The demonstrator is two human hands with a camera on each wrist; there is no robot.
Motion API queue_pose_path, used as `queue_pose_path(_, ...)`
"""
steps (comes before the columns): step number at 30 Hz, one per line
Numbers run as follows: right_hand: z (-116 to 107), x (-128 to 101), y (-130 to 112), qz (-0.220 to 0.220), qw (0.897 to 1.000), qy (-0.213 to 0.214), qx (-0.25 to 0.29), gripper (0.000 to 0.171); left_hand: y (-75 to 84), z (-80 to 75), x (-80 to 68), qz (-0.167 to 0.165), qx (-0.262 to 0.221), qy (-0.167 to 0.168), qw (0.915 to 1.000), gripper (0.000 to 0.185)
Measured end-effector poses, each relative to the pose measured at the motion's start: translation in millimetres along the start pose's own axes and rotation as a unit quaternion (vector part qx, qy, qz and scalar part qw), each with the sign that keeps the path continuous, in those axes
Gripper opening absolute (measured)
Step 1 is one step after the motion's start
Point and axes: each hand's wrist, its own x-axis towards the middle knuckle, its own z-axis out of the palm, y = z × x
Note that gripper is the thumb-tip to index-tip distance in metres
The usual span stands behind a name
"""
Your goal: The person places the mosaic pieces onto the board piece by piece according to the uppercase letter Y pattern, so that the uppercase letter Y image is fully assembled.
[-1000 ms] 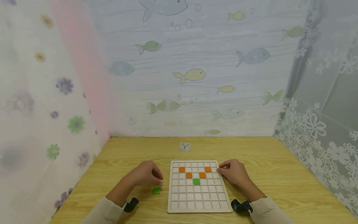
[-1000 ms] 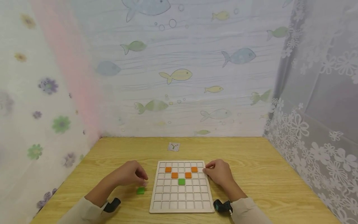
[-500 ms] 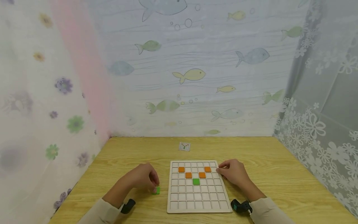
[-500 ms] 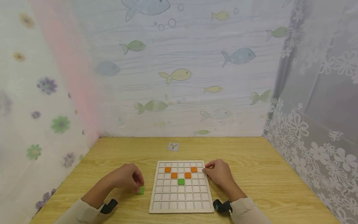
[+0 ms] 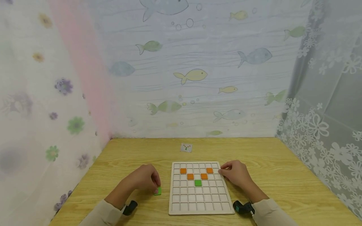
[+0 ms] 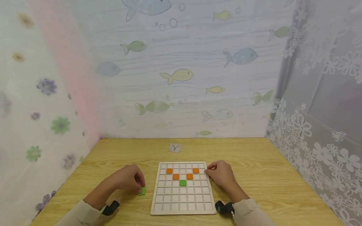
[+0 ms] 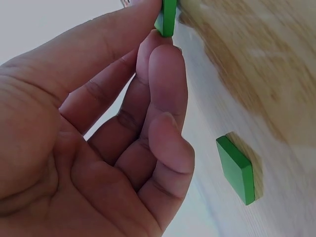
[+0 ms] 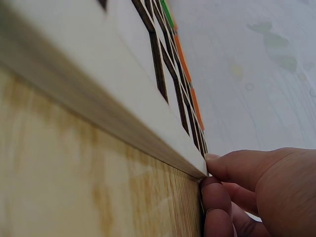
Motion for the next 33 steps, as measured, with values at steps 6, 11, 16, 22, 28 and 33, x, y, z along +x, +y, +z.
queue_pose_path(6, 0.6, 1.1, 0.8, 0.0, 1.0, 0.001, -0.004, 0.014, 1.0, -0.2, 1.1, -0.005, 0.009, 0.0, 1.0, 0.017)
queue_pose_path(11, 0.6, 0.6, -0.1, 0.0, 1.0, 0.004, -0.002, 0.013, 3.0, 0.9, 2.9, 0.004, 0.013, -0.005, 0.9999, 0.017)
queue_pose_path(16, 0.5, -0.6, -1.5, 0.002, 1.0, 0.002, 0.001, 0.014, 5.2, 2.3, 3.3, -0.011, 0.018, -0.017, 0.9996, 0.016)
queue_pose_path(22, -0.7, -1.1, -2.3, -0.003, 1.0, 0.003, -0.007, 0.014, 4.1, 2.5, 3.6, -0.007, 0.016, -0.033, 0.9993, 0.017)
queue_pose_path(28, -1.6, -0.5, -1.6, -0.003, 1.0, 0.002, -0.008, 0.014, 5.4, 2.8, 4.3, 0.018, 0.012, -0.039, 0.999, 0.016)
queue_pose_path(33, -2.1, -0.9, -0.2, -0.004, 1.0, 0.003, -0.017, 0.015, 7.8, 3.2, 4.1, 0.01, 0.017, -0.03, 0.9994, 0.011)
